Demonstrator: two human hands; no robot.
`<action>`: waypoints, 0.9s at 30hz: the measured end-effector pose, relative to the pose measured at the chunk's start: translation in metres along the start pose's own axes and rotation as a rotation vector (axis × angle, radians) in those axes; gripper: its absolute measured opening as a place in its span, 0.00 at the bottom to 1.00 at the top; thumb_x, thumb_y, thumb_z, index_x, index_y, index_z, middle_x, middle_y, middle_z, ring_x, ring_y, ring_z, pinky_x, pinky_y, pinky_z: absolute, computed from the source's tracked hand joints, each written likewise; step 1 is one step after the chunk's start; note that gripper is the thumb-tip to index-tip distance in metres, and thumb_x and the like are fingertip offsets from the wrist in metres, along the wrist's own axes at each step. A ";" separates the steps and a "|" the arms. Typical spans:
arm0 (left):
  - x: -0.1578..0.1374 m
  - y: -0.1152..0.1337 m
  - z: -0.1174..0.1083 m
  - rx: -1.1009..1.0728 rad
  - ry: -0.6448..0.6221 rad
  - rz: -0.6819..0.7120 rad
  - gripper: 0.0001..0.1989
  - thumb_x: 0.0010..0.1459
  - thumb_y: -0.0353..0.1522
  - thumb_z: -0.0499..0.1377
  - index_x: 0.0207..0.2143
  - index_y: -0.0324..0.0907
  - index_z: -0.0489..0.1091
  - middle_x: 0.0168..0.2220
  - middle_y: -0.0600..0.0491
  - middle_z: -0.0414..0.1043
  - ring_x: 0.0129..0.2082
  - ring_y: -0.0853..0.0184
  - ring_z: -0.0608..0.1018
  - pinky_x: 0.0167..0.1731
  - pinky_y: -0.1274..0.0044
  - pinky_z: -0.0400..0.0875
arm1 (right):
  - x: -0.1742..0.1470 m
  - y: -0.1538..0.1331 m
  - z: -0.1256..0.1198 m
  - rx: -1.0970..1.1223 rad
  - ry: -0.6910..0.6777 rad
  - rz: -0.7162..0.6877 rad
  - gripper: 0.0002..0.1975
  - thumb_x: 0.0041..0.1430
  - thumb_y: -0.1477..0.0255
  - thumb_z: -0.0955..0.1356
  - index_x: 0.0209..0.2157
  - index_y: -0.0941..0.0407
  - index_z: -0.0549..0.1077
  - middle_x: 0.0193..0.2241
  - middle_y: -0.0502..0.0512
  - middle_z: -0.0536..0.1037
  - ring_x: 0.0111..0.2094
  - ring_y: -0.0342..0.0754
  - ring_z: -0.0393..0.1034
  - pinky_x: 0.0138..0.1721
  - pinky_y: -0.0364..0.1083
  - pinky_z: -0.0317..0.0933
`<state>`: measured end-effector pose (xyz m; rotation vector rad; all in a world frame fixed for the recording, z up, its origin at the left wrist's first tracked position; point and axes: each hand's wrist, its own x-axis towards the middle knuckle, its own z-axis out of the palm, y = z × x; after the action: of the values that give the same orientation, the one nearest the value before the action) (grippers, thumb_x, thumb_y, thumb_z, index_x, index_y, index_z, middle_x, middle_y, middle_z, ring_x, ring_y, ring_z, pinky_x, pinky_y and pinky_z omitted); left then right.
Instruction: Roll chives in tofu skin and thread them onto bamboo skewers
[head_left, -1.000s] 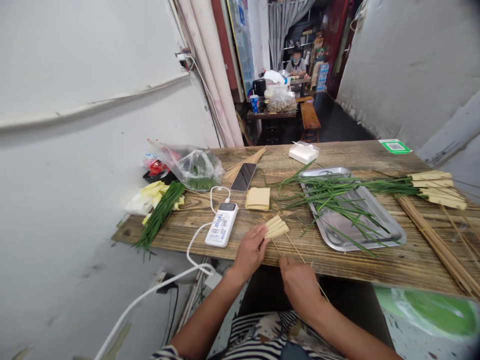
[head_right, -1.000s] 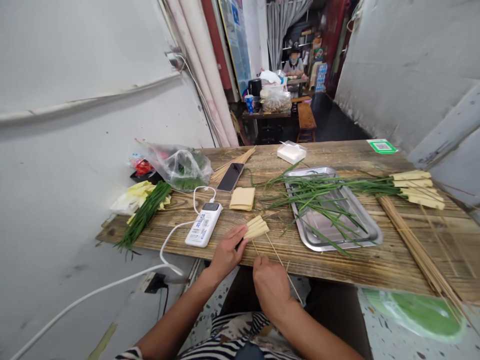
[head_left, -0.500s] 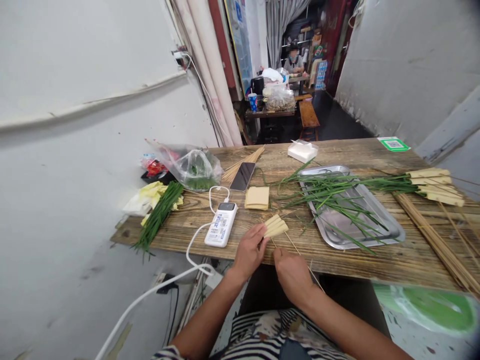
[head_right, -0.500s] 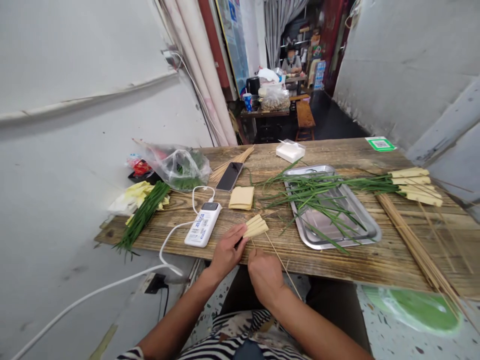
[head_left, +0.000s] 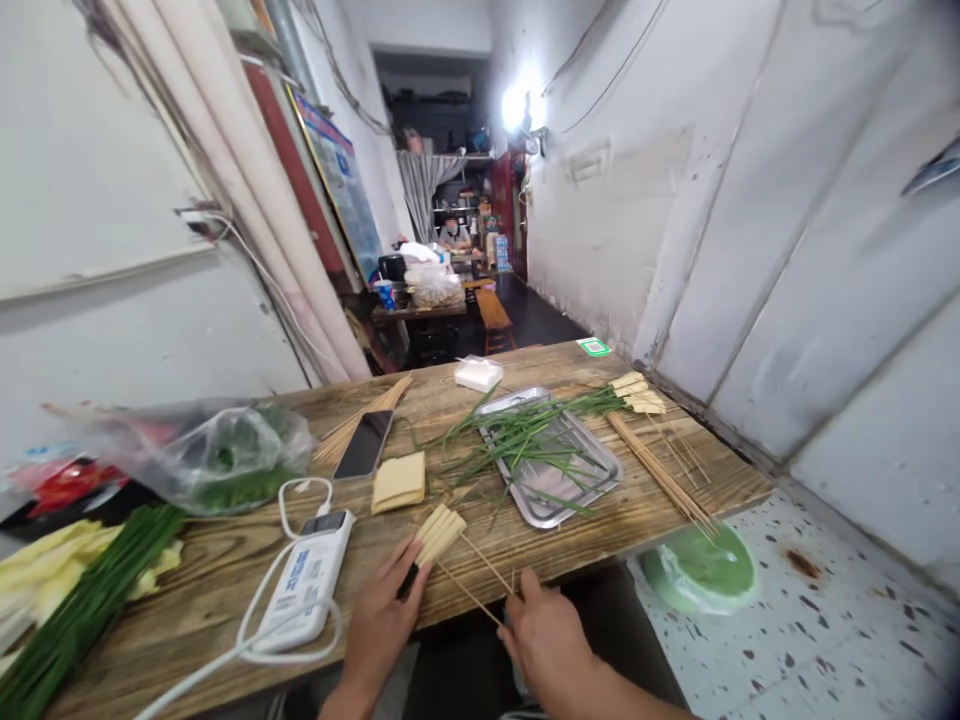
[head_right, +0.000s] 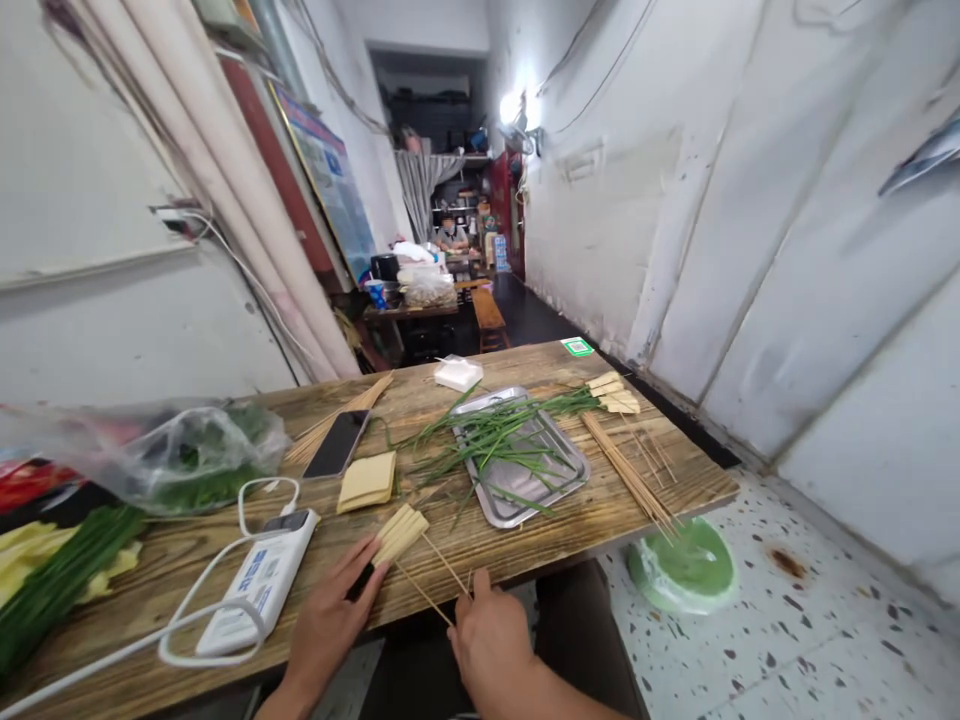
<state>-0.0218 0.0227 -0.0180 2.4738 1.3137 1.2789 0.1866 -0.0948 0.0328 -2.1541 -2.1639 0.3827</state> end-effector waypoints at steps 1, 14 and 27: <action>0.000 -0.001 0.000 0.008 0.004 0.007 0.17 0.59 0.41 0.56 0.45 0.41 0.74 0.46 0.47 0.75 0.46 0.60 0.78 0.48 0.66 0.74 | 0.001 -0.001 0.002 0.003 -0.017 0.003 0.08 0.57 0.76 0.64 0.37 0.59 0.74 0.40 0.62 0.73 0.33 0.51 0.71 0.31 0.46 0.60; -0.006 -0.004 -0.015 0.008 0.067 -0.322 0.24 0.60 0.45 0.51 0.55 0.47 0.66 0.51 0.52 0.73 0.53 0.60 0.73 0.55 0.68 0.67 | -0.014 0.035 -0.032 0.632 0.254 -0.212 0.13 0.62 0.79 0.57 0.26 0.57 0.68 0.27 0.51 0.73 0.30 0.41 0.67 0.34 0.39 0.57; -0.013 -0.019 -0.008 0.030 0.002 -0.247 0.24 0.56 0.41 0.57 0.56 0.51 0.65 0.52 0.56 0.72 0.50 0.60 0.76 0.51 0.69 0.73 | 0.153 0.180 -0.127 -0.038 0.509 0.362 0.16 0.66 0.75 0.55 0.34 0.64 0.73 0.34 0.63 0.76 0.36 0.46 0.70 0.36 0.41 0.56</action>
<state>-0.0441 0.0228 -0.0289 2.2401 1.5903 1.2114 0.3867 0.0718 0.0966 -2.3354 -1.5279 -0.1827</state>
